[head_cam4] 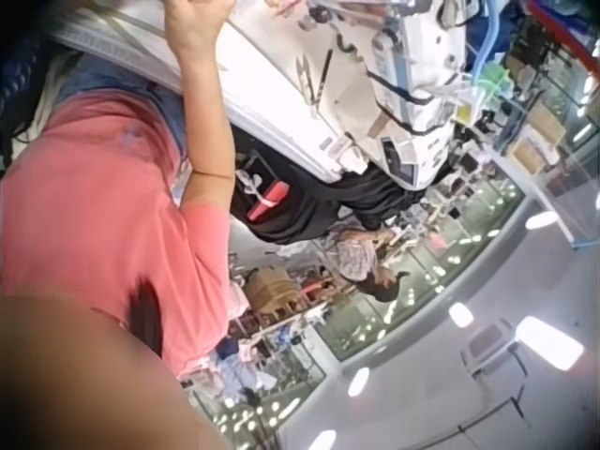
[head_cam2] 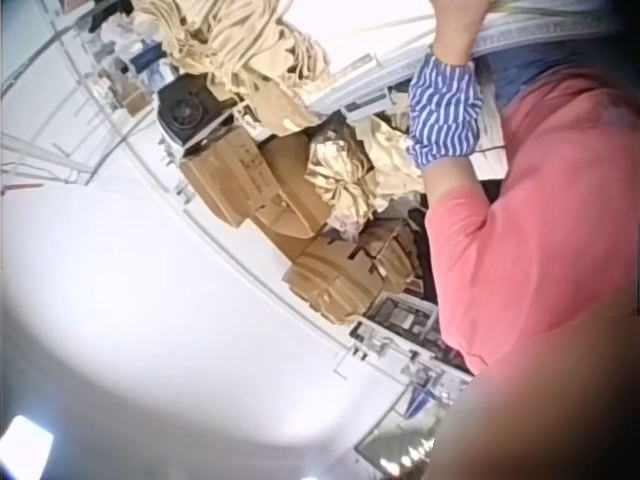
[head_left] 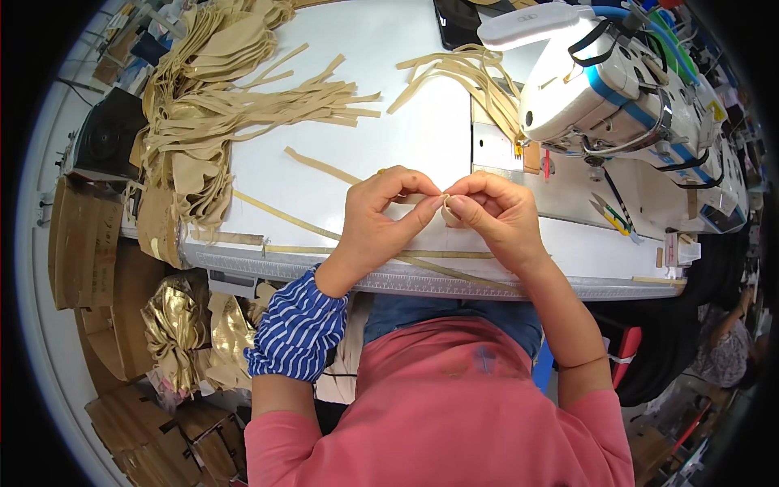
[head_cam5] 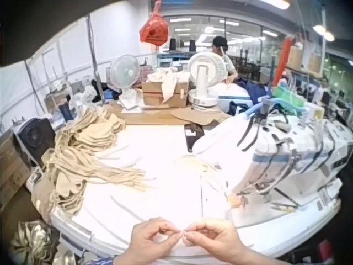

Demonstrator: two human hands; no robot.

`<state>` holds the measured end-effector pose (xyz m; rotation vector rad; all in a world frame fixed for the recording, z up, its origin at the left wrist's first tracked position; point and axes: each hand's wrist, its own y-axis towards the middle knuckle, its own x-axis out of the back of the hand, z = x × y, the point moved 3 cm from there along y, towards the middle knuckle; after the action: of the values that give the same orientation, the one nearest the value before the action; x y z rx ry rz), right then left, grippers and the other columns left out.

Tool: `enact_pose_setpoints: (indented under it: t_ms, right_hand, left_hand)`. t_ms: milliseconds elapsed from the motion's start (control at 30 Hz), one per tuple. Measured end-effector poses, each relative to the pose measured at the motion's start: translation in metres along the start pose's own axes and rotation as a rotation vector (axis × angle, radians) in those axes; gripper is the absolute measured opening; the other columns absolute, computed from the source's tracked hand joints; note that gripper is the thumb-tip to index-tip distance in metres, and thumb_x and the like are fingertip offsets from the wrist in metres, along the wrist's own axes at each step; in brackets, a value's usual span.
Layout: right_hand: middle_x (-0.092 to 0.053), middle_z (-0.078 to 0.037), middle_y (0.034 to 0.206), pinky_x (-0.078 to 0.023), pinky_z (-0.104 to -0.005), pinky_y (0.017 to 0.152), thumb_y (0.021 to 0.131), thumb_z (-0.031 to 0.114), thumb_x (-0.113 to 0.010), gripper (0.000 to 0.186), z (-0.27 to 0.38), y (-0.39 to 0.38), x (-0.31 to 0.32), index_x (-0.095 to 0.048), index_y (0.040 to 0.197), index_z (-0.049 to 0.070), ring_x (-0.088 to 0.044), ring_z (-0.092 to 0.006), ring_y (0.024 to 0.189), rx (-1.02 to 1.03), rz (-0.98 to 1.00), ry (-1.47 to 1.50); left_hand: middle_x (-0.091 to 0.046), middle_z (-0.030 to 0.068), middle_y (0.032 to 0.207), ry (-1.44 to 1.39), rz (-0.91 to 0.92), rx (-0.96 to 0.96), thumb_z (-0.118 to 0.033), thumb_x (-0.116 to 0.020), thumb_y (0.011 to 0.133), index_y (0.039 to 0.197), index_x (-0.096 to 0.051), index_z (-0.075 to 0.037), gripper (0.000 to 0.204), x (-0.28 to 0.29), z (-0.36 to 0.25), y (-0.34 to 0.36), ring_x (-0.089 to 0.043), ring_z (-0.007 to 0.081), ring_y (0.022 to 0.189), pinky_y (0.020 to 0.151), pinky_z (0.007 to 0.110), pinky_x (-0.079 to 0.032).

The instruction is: Sewing fabric strips using an industrial sewing machine on a production floor.

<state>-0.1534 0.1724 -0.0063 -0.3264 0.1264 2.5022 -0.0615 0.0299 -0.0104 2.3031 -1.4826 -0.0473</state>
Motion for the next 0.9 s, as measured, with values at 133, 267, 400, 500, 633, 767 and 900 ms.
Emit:
enact_pose_setpoints:
  t_ms: [133, 267, 400, 500, 633, 767, 900]
  right_hand:
    - [-0.062, -0.004, 0.086, -0.051, -0.0214, 0.069, 0.089, 0.007, -0.062, 0.013, 0.003, 0.0, -0.001, -0.061, 0.097, -0.004, -0.061, -0.0087, 0.077, 0.055, -0.001, -0.109]
    - [-0.06, -0.005, 0.085, -0.051, -0.0205, 0.065, 0.088, 0.002, -0.061, 0.009, 0.013, 0.0, -0.003, -0.06, 0.094, -0.005, -0.061, -0.0082, 0.074, 0.187, -0.034, -0.432]
    - [-0.06, -0.006, 0.082, -0.051, -0.0203, 0.061, 0.086, -0.002, -0.062, 0.007, 0.025, -0.004, -0.011, -0.059, 0.092, -0.004, -0.061, -0.0081, 0.07, 0.268, -0.066, -0.593]
    - [-0.059, -0.006, 0.078, -0.051, -0.0204, 0.058, 0.083, -0.004, -0.062, 0.007, 0.039, -0.009, -0.017, -0.059, 0.089, -0.002, -0.061, -0.0091, 0.067, 0.509, -0.108, -0.855]
    - [-0.058, -0.005, 0.073, -0.05, -0.0216, 0.059, 0.082, -0.003, -0.064, 0.007, 0.042, -0.008, -0.016, -0.059, 0.086, -0.001, -0.06, -0.0094, 0.064, 0.474, -0.162, -0.889]
    - [-0.058, -0.005, 0.069, -0.046, -0.022, 0.056, 0.081, -0.001, -0.065, 0.007, 0.045, -0.011, -0.016, -0.059, 0.084, 0.0, -0.054, -0.0086, 0.059, 0.463, -0.178, -0.958]
    - [-0.058, -0.004, 0.069, -0.042, -0.0216, 0.055, 0.081, 0.0, -0.065, 0.006, 0.044, -0.013, -0.014, -0.059, 0.084, 0.0, -0.052, -0.0082, 0.058, 0.402, -0.186, -0.938]
  left_hand:
    - [-0.066, 0.0044, 0.08, -0.04, 0.003, 0.001, -0.006, -0.069, 0.08, 0.088, -0.065, -0.003, 0.009, -0.002, 0.001, -0.001, -0.061, 0.0116, 0.073, 0.066, 0.023, -0.048]
    - [-0.066, 0.0064, 0.087, -0.061, -0.016, 0.023, -0.01, -0.068, 0.081, 0.091, -0.063, -0.003, 0.013, -0.004, 0.001, -0.001, -0.063, 0.0157, 0.081, 0.072, 0.027, -0.048]
    - [-0.065, 0.01, 0.092, 0.149, 0.056, -0.08, -0.005, -0.061, 0.08, 0.096, -0.062, -0.003, 0.016, -0.006, -0.024, 0.004, -0.064, 0.0225, 0.084, 0.075, 0.03, -0.049]
    - [-0.064, 0.009, 0.105, 0.238, 0.119, 0.027, -0.001, -0.057, 0.08, 0.104, -0.06, -0.002, 0.025, 0.001, -0.018, 0.003, -0.061, 0.02, 0.096, 0.088, 0.031, -0.044]
    - [-0.065, 0.0087, 0.103, 0.194, 0.029, -0.166, -0.004, -0.056, 0.08, 0.104, -0.061, -0.003, 0.025, 0.002, -0.025, 0.006, -0.06, 0.0221, 0.098, 0.091, 0.034, -0.043]
    - [-0.063, 0.0092, 0.105, 0.176, 0.173, -0.115, -0.013, -0.053, 0.088, 0.108, -0.059, -0.006, 0.023, -0.009, -0.029, 0.004, -0.058, 0.0239, 0.101, 0.098, 0.038, -0.033]
    - [-0.063, 0.0079, 0.101, 0.231, 0.166, -0.15, -0.014, -0.053, 0.09, 0.108, -0.058, -0.006, 0.021, -0.013, -0.019, 0.001, -0.059, 0.0232, 0.096, 0.093, 0.038, -0.035]
